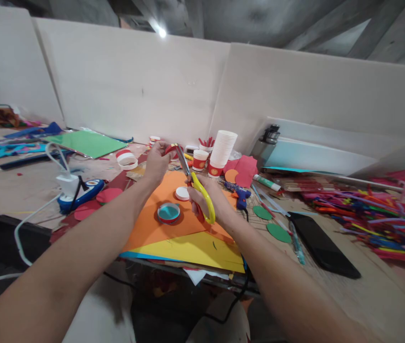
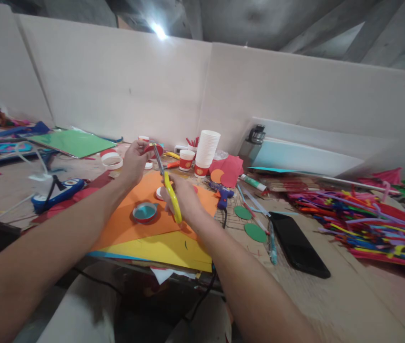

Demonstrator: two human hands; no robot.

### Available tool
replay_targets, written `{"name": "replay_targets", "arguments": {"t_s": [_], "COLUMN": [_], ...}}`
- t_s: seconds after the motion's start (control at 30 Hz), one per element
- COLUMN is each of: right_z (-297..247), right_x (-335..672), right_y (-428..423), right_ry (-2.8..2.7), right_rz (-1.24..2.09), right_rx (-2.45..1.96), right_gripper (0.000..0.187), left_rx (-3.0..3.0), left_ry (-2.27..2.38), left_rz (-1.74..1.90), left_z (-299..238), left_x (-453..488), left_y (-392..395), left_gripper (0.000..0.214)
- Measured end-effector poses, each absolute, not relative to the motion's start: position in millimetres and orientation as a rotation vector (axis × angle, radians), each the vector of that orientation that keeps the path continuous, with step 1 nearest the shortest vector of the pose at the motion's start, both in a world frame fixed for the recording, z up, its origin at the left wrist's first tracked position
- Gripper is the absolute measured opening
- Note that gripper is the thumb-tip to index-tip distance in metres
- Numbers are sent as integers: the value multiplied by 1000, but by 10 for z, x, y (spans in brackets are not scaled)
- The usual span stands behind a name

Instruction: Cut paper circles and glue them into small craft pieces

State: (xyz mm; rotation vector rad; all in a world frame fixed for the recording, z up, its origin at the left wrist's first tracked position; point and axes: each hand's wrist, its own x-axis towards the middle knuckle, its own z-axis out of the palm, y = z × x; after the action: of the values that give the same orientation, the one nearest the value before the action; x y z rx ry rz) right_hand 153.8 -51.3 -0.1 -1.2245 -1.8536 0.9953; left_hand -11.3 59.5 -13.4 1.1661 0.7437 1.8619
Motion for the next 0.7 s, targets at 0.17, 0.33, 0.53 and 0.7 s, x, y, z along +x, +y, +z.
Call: {"name": "replay_targets", "arguments": {"t_s": [0.17, 0.33, 0.53, 0.7], "right_z": [-22, 5, 18, 21], "right_x": [1531, 1520, 1506, 1500], "right_y": [-487, -514, -531, -526], "right_ry": [-1825, -1797, -1772, -1764], "right_rz": [1041, 1052, 1057, 1075], "right_rx": [-1275, -1304, -1317, -1306], "right_gripper": [33, 32, 33, 31], "left_rx": [1258, 1467, 1394, 1529], "left_ry": [737, 837, 822, 830], "left_rz": [1845, 1842, 1837, 1857], "left_z": [-119, -94, -94, -143], "left_x": [-110, -113, -110, -127], "left_y": [554, 517, 516, 575], "left_gripper": [26, 29, 38, 36]}}
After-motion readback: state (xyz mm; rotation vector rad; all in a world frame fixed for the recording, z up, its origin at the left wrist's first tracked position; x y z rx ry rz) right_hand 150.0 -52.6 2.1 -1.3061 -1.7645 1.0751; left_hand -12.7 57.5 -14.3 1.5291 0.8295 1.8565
